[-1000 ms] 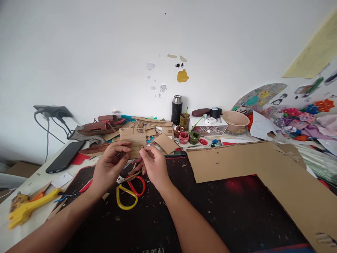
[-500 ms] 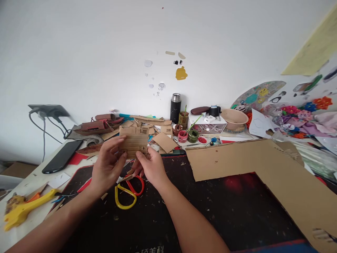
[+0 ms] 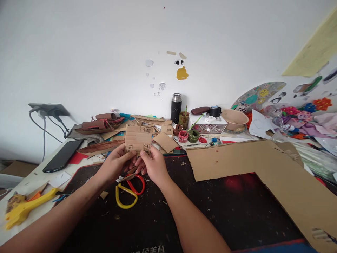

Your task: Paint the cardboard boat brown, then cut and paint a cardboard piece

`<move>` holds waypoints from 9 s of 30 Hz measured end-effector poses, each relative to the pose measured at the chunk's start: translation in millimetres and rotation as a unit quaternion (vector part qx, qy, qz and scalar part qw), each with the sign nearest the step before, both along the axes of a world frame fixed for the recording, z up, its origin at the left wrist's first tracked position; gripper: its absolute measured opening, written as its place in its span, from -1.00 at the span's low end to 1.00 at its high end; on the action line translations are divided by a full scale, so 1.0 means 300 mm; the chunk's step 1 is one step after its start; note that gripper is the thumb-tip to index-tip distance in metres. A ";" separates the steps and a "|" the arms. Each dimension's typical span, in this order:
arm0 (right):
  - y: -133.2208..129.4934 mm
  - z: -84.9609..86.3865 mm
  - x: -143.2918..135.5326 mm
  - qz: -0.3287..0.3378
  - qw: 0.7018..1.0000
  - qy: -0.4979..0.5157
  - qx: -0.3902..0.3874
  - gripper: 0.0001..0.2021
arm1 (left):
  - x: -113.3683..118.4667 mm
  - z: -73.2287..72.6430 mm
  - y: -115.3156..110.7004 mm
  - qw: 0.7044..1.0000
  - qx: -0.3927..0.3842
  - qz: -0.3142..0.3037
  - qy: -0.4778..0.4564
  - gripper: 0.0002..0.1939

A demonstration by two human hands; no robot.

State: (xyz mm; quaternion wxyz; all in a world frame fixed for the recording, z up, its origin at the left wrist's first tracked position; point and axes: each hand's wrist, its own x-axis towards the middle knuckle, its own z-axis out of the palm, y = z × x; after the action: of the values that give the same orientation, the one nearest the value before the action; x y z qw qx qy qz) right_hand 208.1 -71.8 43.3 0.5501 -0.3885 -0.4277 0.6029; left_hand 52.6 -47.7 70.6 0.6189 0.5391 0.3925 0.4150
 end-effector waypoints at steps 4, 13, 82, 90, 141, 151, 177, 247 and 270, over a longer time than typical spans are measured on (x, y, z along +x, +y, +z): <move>0.003 -0.012 -0.001 -0.017 1.000 -0.016 -0.016 -0.68 | 0.027 -0.030 0.015 1.000 -0.008 0.008 -0.014 -0.65; 0.038 -0.068 -0.038 -0.080 0.996 -0.016 -0.032 -0.83 | 0.090 -0.082 0.014 0.991 -0.073 0.082 -0.079 -0.73; 0.023 -0.058 -0.029 -0.031 0.999 -0.014 -0.006 -0.80 | 0.061 -0.094 0.006 0.997 -0.013 0.016 -0.073 -0.66; 0.024 -0.047 -0.015 -0.018 0.999 -0.028 -0.021 -0.78 | 0.017 -0.083 0.031 0.998 0.046 0.020 0.033 -0.57; 0.004 -0.042 -0.025 -0.013 0.998 -0.053 0.021 -0.74 | 0.012 -0.069 0.022 0.998 -0.039 0.014 -0.038 -0.69; 0.025 -0.049 -0.008 -0.010 0.999 -0.026 -0.022 -0.70 | 0.015 -0.075 0.027 0.997 -0.045 -0.022 -0.056 -0.74; 0.029 -0.059 -0.006 -0.066 0.997 -0.035 -0.032 -0.74 | 0.035 -0.083 0.012 0.995 -0.056 -0.032 -0.080 -0.79; 0.002 -0.026 0.004 -0.009 0.997 -0.072 -0.006 -0.68 | -0.017 -0.055 0.034 0.998 -0.041 -0.033 -0.036 -0.56; 0.014 -0.027 0.024 -0.001 0.999 -0.040 -0.008 -0.66 | -0.040 -0.043 0.050 0.998 -0.023 -0.048 -0.023 -0.69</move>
State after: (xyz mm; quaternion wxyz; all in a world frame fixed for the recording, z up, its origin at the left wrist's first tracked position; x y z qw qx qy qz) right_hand 215.3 -67.5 35.1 0.5304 -0.4171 -0.4439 0.5896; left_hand 40.7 -32.7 57.7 0.6590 0.5331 0.3616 0.3882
